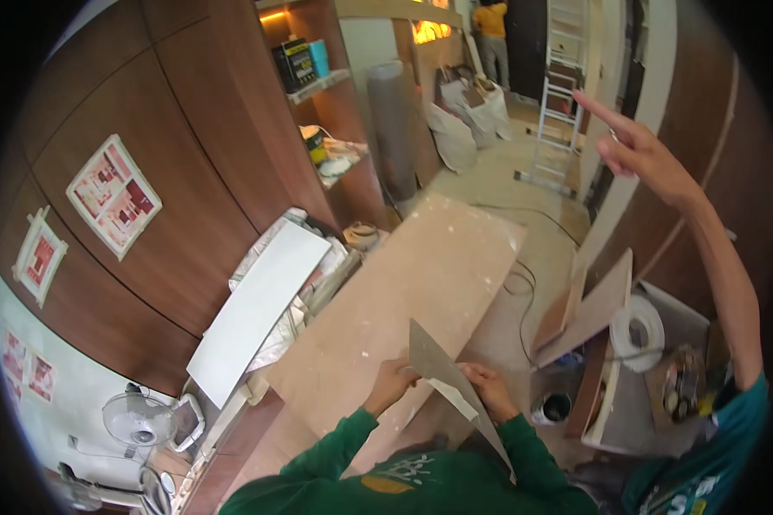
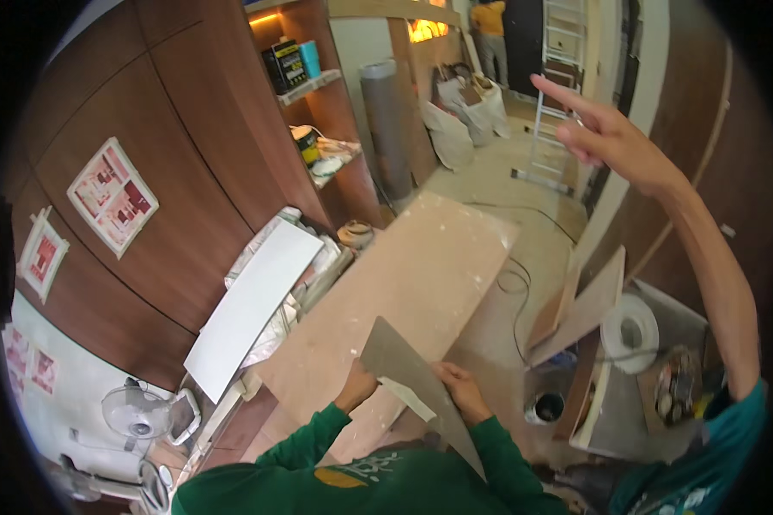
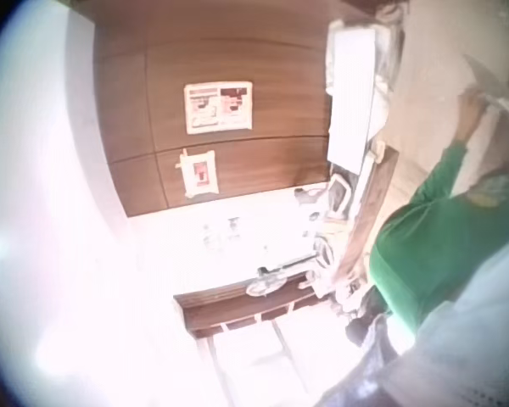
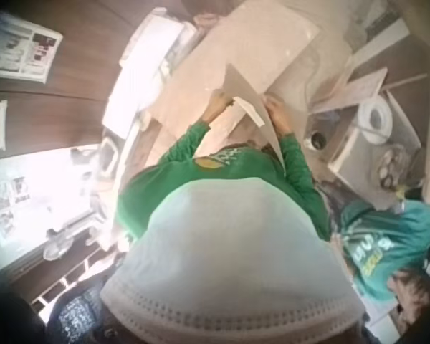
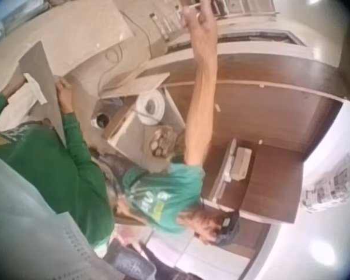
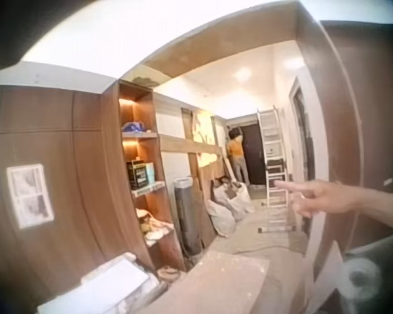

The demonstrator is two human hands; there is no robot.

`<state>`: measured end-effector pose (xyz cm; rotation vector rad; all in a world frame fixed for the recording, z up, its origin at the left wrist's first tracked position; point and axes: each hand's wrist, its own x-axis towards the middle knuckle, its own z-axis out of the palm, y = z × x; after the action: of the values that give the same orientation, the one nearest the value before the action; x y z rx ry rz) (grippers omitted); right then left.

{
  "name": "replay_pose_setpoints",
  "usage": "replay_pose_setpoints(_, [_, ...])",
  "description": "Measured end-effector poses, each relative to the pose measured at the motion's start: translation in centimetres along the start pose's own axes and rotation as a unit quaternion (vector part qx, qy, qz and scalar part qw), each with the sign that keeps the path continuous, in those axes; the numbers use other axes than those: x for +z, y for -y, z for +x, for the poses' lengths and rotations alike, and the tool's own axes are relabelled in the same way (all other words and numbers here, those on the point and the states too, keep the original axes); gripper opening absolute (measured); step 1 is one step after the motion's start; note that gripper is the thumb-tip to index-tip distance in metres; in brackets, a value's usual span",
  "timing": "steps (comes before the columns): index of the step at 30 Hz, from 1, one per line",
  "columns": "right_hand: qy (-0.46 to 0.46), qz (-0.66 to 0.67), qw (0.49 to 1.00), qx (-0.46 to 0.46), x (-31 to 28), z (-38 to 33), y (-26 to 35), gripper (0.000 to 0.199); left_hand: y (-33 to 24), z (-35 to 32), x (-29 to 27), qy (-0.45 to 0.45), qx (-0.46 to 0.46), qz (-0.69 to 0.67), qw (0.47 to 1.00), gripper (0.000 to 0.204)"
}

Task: The person handles a small gray panel and adhesive, then kneels to install a wooden cabinet door. They align the door, insert small fasteners into holes, and press the door into place while other workers are visible in the background.

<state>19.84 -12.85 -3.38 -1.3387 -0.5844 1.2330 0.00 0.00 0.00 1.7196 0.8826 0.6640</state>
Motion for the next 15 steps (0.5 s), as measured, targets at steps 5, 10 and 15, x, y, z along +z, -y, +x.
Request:
replay_pose_setpoints(5, [-0.005, -0.003, 0.993, 0.115, -4.0, 12.9, 3.6, 0.042, 4.5, 2.1, -4.0, -0.162, 0.013, -0.105, 0.981, 0.02])
replay_pose_setpoints(10, [-0.036, 0.038, 0.997, -0.062, -4.4, 22.8, 7.3, 0.016, 6.0, 1.4, -3.7, -0.356, 0.004, -0.214, 0.91, 0.031])
replay_pose_setpoints(15, [-0.035, 0.033, 0.999, -0.023, -2.5, 26.4, 11.5, 0.026, 5.2, 0.7, -2.4, -0.466, -0.092, -0.288, 0.832, 0.022])
